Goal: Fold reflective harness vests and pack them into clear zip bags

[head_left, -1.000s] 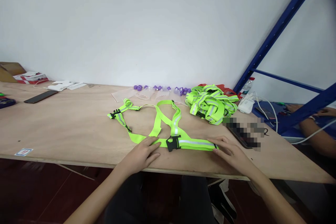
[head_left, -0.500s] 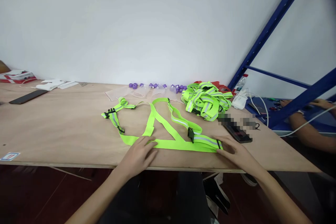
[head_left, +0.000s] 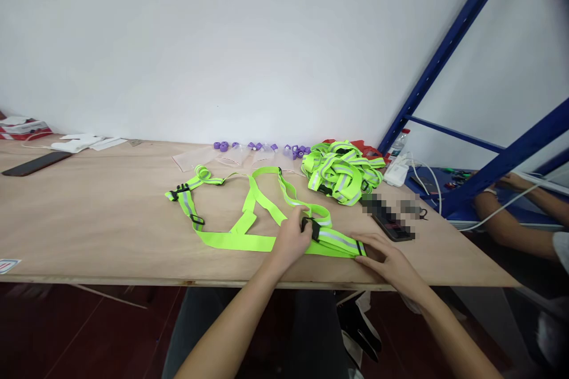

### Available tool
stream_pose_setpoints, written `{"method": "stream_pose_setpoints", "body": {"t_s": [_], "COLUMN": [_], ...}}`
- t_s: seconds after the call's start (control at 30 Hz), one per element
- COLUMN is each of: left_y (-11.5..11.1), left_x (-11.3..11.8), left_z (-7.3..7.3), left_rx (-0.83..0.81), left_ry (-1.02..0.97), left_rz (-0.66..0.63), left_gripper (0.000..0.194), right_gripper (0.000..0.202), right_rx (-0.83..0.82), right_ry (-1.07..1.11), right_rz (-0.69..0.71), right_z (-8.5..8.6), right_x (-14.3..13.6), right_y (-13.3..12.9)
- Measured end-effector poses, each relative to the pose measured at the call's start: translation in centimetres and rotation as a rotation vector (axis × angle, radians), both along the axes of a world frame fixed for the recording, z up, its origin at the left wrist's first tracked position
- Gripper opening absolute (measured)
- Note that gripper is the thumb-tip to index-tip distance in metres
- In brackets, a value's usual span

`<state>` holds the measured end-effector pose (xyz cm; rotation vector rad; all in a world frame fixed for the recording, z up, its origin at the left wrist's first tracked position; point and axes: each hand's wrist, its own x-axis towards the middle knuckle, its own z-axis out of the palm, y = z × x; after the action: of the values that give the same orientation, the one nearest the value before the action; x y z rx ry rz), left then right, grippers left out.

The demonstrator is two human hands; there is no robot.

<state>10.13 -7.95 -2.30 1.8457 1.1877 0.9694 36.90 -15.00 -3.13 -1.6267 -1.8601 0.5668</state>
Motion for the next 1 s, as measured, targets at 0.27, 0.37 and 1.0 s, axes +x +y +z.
{"method": "stream_pose_setpoints", "body": {"t_s": [0.27,0.37,1.0], "left_y": [-2.8,-3.4,-6.8], "left_x": [-3.5,-3.5,-17.1], "left_z": [-0.2,-0.1,-0.8], "left_rx": [0.023,0.054,0.371], "left_ry": [0.306,0.362,0.569], "left_rz": [0.033,0.027,0.166], "left_gripper": [0.020,0.019,0.029], "right_gripper": [0.055,0.053,0.034], "right_rx": [-0.013,-0.025,0.342], "right_ry": [-0.035,-0.039,-0.200], "right_rz": [0.017,0.033,0.135], "right_z": [-0.4,-0.4,3.4], "right_x": [0.2,0.5,-7.8], "right_y": [0.3,0.4,2.3]}}
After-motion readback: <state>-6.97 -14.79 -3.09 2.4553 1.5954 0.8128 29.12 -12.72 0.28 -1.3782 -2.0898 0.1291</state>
